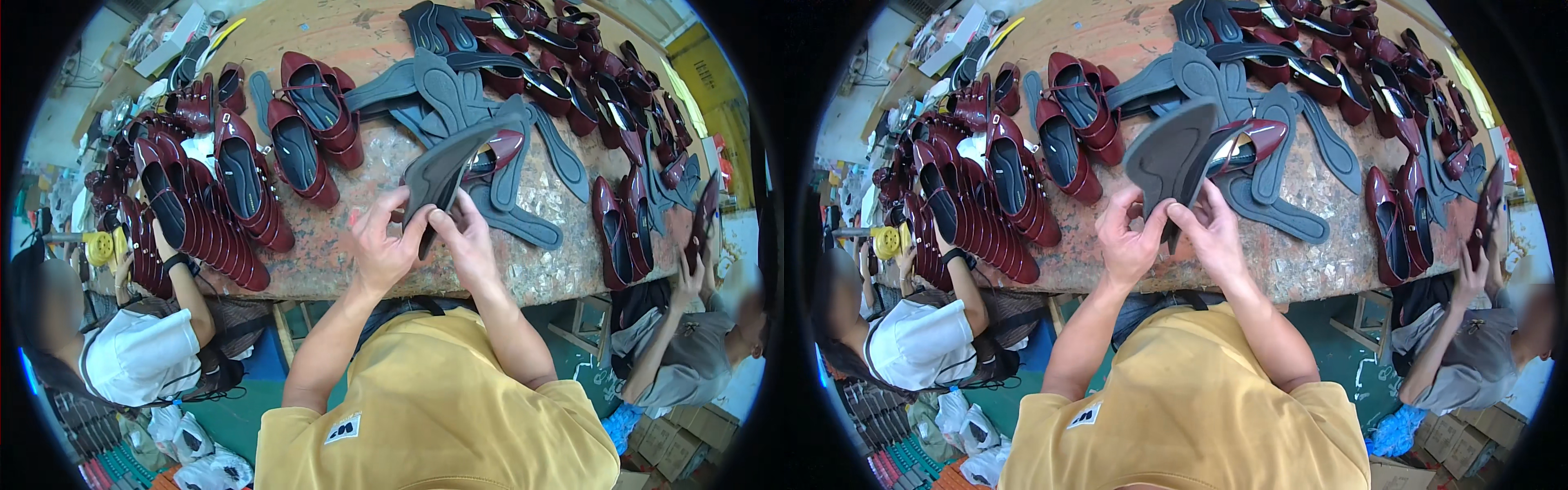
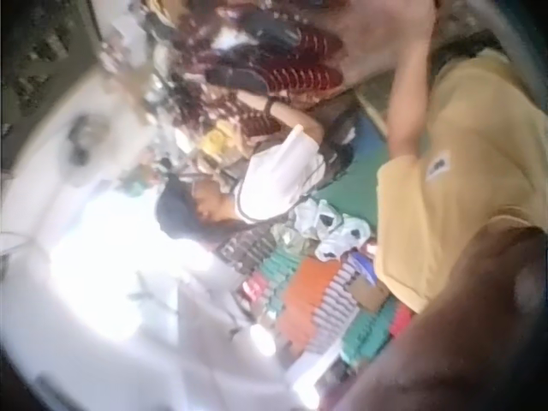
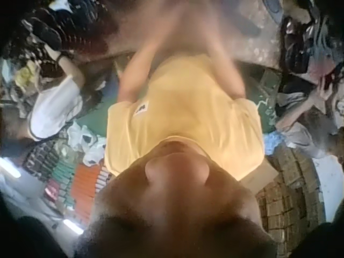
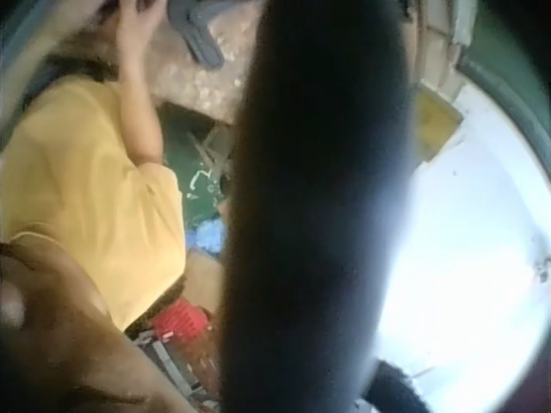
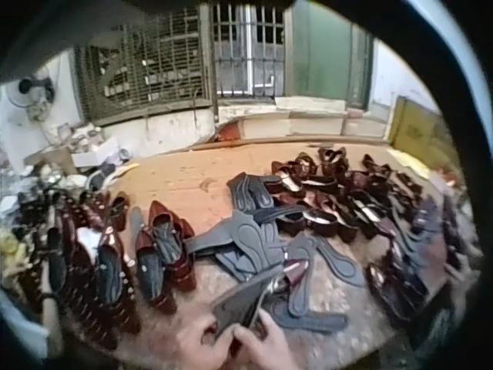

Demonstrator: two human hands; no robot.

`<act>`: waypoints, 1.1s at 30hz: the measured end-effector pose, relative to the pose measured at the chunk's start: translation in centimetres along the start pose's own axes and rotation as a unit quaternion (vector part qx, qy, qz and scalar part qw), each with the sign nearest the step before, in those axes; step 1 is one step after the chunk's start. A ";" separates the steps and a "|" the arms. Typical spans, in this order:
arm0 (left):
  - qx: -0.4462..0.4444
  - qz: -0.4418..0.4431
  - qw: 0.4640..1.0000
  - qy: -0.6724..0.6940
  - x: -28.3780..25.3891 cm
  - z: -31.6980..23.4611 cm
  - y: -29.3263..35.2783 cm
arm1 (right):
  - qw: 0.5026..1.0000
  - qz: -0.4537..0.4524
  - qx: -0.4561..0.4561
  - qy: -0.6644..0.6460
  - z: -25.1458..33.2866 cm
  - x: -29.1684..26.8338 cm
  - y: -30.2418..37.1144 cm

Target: The person inserts black insoles into maroon high-heeled shoes on a workbench. They repeatedly pick up a shoe, place an insole inside, press it down, and set the shoe aside. The process is performed one shoe at a time in a repetitive sequence.

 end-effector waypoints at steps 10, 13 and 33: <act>-0.167 -0.014 0.971 0.169 -1.0 1.2 1.1 | 0.995 -0.010 0.026 0.094 -0.9 0.1 -0.5; -0.162 -0.020 0.973 0.166 -0.8 1.6 1.5 | 0.993 -0.031 0.020 0.115 -0.9 0.3 -0.6; -0.045 0.002 0.998 0.034 -1.4 -2.6 -3.9 | 0.987 -0.131 -0.068 0.070 -0.7 -4.3 -2.7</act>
Point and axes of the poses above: each hand's wrist, its own y-axis away from the middle knuckle, its own x-axis out of the palm, z = x × y, the point moved 3 cm from there along -y, towards the middle knuckle, and after that the axes turned 5 degrees about -y, right-handed, at the moved point
